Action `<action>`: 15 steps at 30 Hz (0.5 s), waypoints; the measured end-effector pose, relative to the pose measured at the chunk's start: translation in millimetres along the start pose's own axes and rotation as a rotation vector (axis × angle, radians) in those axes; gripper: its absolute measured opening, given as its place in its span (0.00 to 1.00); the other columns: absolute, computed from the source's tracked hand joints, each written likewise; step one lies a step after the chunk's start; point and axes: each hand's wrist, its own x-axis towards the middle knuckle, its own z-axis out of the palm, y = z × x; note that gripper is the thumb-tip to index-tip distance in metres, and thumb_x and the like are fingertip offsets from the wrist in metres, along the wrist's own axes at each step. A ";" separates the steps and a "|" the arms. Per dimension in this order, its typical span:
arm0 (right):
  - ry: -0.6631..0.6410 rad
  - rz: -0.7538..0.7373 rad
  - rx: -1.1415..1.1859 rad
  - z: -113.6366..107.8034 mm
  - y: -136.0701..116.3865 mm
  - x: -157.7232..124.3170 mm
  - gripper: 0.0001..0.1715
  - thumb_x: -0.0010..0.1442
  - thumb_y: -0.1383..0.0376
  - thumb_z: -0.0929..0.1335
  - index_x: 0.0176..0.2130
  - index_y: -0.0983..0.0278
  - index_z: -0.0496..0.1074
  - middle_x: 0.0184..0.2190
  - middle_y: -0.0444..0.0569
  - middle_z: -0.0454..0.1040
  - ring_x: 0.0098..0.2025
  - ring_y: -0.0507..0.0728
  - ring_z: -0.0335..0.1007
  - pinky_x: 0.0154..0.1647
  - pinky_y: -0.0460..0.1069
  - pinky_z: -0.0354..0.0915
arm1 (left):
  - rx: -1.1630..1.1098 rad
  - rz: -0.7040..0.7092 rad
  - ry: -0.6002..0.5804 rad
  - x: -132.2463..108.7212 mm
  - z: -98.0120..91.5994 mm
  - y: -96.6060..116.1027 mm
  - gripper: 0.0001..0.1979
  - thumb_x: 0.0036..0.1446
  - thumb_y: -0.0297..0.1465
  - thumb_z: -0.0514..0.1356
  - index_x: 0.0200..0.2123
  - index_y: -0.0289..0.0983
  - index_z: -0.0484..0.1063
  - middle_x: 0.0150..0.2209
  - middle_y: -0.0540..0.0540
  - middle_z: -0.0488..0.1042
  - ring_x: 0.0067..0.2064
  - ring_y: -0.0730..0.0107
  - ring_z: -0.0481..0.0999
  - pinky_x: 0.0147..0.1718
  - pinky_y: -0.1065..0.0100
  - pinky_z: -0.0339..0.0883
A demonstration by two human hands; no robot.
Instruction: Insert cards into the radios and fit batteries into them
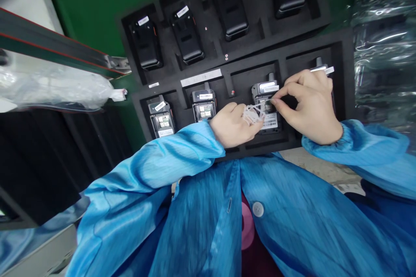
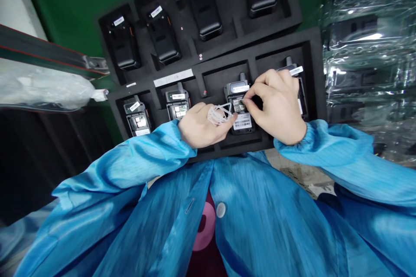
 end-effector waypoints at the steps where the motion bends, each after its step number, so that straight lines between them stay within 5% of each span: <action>1: 0.004 -0.001 0.000 -0.1 0.0 0.0 0.13 0.66 0.57 0.68 0.37 0.62 0.79 0.42 0.54 0.73 0.50 0.67 0.65 0.49 0.62 0.59 | 0.000 -0.003 -0.020 -0.6 0.0 0.2 0.13 0.66 0.30 0.58 0.50 0.38 0.79 0.29 0.42 0.75 0.34 0.63 0.72 0.33 0.60 0.56; 15: 0.035 -0.032 -0.040 3.0 2.0 -3.2 0.15 0.69 0.54 0.66 0.40 0.60 0.77 0.44 0.54 0.73 0.51 0.68 0.66 0.48 0.62 0.59 | 0.084 0.009 0.051 0.0 0.1 2.4 0.12 0.67 0.31 0.58 0.49 0.38 0.79 0.29 0.43 0.76 0.32 0.66 0.71 0.32 0.62 0.55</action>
